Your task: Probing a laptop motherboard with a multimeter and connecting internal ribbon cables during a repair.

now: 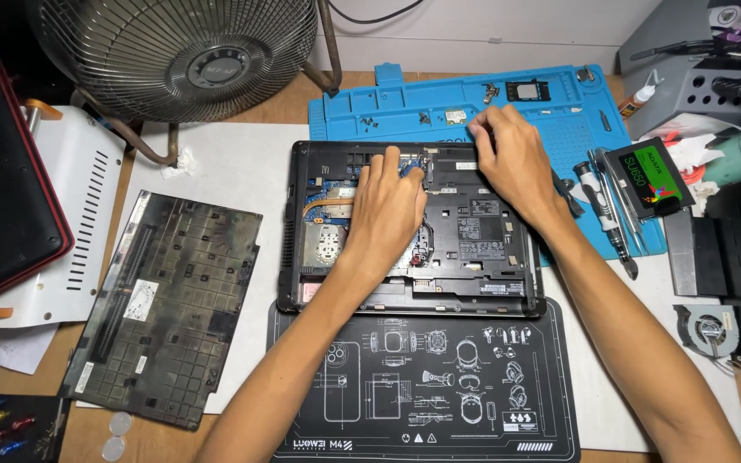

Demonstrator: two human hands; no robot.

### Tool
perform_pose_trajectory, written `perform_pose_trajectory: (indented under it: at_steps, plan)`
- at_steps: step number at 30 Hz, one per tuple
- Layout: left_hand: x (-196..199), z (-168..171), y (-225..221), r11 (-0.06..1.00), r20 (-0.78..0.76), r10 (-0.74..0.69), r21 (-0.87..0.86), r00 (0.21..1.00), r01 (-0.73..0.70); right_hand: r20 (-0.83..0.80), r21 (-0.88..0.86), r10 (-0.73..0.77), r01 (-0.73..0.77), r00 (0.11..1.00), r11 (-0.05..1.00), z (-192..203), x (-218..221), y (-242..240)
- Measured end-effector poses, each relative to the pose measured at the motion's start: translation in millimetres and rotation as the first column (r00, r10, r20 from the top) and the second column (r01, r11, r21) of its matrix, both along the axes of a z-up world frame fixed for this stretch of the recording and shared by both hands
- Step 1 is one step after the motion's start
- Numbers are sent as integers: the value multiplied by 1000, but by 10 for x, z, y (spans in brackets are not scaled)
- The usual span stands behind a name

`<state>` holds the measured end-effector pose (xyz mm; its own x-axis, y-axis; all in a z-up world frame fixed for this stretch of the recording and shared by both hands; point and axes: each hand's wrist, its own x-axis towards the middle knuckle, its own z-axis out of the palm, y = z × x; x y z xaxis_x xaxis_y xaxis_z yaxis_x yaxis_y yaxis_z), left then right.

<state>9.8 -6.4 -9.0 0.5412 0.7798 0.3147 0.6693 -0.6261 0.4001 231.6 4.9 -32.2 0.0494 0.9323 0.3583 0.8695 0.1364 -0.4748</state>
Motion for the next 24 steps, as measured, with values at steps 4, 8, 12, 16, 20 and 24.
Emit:
perform_pose_trajectory:
  at_steps: [4, 8, 12, 16, 20, 24]
  plan:
    - [-2, 25, -5, 1000, 0, 1, -16, 1000, -1, 27, -33, -16, 17, 1000, 999, -33, 14, 9]
    - [-5, -5, 22, 1000, 2, -10, -4, 1000, 10, 32, -40, -12, 14, 999, 999, -65, 45, 32]
    - [33, -29, 57, 1000, 3, -6, 6, 1000, 6, -4, -45, -16, 16, 1000, 999, -49, 42, 42]
    - [135, -66, 160, 995, -16, -11, 99, 1000, 13, -24, -50, -18, 16, 1000, 999, -8, 34, 15]
    - [321, -155, 314, 983, 67, -10, 184, 998, -3, -66, -64, -12, 8, 998, 998, 16, 41, 7]
    - [516, -249, 543, 978, 59, 6, 208, 998, -18, -61, -86, -10, 5, 998, 996, -57, 77, 56]
